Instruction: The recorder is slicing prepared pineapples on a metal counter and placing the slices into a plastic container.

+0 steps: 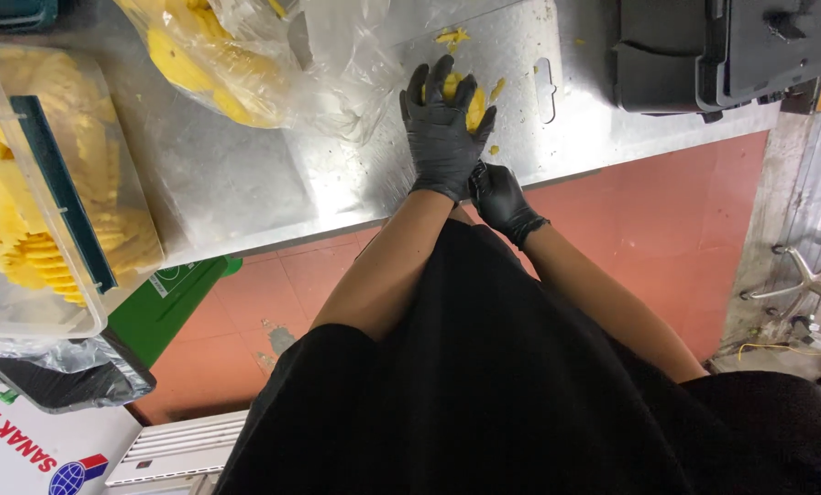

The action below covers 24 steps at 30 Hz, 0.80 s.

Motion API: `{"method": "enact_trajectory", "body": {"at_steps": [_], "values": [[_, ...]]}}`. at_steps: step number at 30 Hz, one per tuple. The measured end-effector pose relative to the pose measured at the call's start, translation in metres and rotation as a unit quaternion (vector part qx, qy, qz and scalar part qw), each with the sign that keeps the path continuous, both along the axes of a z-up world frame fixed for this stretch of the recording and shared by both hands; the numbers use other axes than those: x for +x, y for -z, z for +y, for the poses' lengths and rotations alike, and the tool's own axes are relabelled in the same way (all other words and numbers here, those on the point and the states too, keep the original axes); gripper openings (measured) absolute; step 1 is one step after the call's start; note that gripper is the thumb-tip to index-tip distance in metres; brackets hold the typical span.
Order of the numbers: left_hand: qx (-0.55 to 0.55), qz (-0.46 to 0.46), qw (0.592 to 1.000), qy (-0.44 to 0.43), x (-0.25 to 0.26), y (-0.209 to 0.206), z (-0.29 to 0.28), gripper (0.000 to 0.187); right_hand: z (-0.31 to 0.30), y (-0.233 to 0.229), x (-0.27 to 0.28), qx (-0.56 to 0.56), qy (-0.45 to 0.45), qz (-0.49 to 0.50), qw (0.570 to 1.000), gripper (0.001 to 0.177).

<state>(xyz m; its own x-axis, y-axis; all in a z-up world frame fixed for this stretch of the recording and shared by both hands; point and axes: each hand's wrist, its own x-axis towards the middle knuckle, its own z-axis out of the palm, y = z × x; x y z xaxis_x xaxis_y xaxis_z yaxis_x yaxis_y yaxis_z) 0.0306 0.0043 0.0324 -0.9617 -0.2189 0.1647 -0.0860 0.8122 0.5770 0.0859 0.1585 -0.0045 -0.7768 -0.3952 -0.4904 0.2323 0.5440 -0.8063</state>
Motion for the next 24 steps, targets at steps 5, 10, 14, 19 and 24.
{"method": "enact_trajectory", "body": {"at_steps": [5, 10, 14, 19, 24], "values": [[0.023, 0.046, 0.999, -0.003, 0.005, 0.007, 0.004, 0.05, -0.002, 0.02, -0.003, -0.046, 0.004, -0.018, 0.999, 0.036], [0.062, 0.044, 0.997, -0.03, 0.004, 0.008, 0.006, 0.05, 0.005, 0.032, 0.006, -0.04, 0.043, -0.056, 0.997, 0.041], [0.177, 0.076, 0.976, -0.104, -0.007, 0.019, -0.005, 0.053, 0.032, -0.023, 0.008, 0.067, 0.0, -0.04, 0.997, 0.048], [0.301, 0.163, 0.922, -0.183, -0.014, 0.035, -0.016, 0.05, 0.113, -0.05, 0.028, 0.12, -0.003, -0.038, 0.992, 0.05], [0.507, 0.131, 0.811, -0.262, -0.017, 0.01, -0.022, 0.038, 0.117, -0.069, 0.022, -0.028, 0.196, -0.098, 0.975, 0.055]]}}
